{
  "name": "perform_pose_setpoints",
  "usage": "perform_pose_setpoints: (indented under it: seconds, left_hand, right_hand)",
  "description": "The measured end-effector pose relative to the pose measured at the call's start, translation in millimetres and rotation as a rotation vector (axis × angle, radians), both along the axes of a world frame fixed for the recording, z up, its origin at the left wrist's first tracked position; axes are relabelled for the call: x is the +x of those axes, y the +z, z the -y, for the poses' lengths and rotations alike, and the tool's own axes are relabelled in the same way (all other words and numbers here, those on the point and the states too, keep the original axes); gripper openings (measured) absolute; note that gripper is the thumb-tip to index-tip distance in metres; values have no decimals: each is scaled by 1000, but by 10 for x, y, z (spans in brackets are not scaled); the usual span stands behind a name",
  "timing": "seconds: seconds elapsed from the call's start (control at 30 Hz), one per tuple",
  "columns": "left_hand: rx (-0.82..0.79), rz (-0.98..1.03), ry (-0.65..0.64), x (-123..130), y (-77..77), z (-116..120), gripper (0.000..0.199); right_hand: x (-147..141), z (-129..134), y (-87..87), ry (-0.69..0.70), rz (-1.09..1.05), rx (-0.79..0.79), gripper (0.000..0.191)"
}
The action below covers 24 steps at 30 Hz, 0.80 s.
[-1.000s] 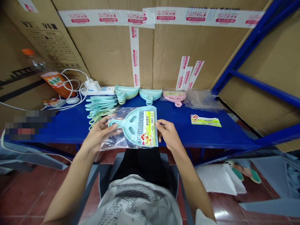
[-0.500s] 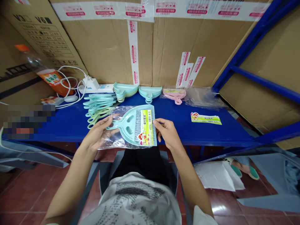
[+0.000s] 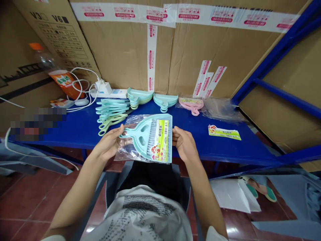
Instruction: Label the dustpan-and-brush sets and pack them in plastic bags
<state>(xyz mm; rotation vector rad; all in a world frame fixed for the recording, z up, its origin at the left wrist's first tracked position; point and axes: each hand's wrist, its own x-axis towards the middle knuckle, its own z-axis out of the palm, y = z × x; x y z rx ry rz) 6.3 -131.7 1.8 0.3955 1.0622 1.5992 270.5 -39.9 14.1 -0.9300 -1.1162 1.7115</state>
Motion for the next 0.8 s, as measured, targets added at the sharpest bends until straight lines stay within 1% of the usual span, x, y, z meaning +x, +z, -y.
perform_pose_setpoints:
  seconds: [0.1,0.2,0.3,0.4,0.47,0.53,0.57,0.67,0.7,0.73,0.77,0.8]
  left_hand:
    - [10,18,23,-10,-10,15,28]
    - [45,8,-1,-32,-14,29,26]
    - [80,11,-13,-47,-1,32,29]
    - [96,32,0,-39,14,23,23]
    - [107,25,-15,-23,18,16,30]
    - [116,9,-40,-9,11,10,40]
    - [118,5,-45,-4,4,7,42]
    - [123,23,-23,-3,-22,-6,33]
    - [127,32,-13,-7,-29,-11,31]
    - [133,41,-4,-11,-35,-16,29]
    - [137,46,0,-17,-37,-20,29]
    - [138,48,0,-22,-36,-23,29]
  right_hand:
    - [49,3,39,-38,18,34,41]
    - [94,13,60,-60,34,85,41]
    - [109,26,55,20,113,132,47]
    - [97,27,31,89,156,159,57]
    - [84,12,15,107,172,146,63]
    - [71,-11,2,129,200,128,74]
    - [65,-21,-5,130,211,132,84]
    - [57,-35,-30,82,189,213,119]
    - [61,-32,-41,60,178,253,123]
    - [71,-25,-50,46,178,293,119]
    - [87,-17,-57,47,192,329,107]
    - [107,-8,-60,64,221,360,88]
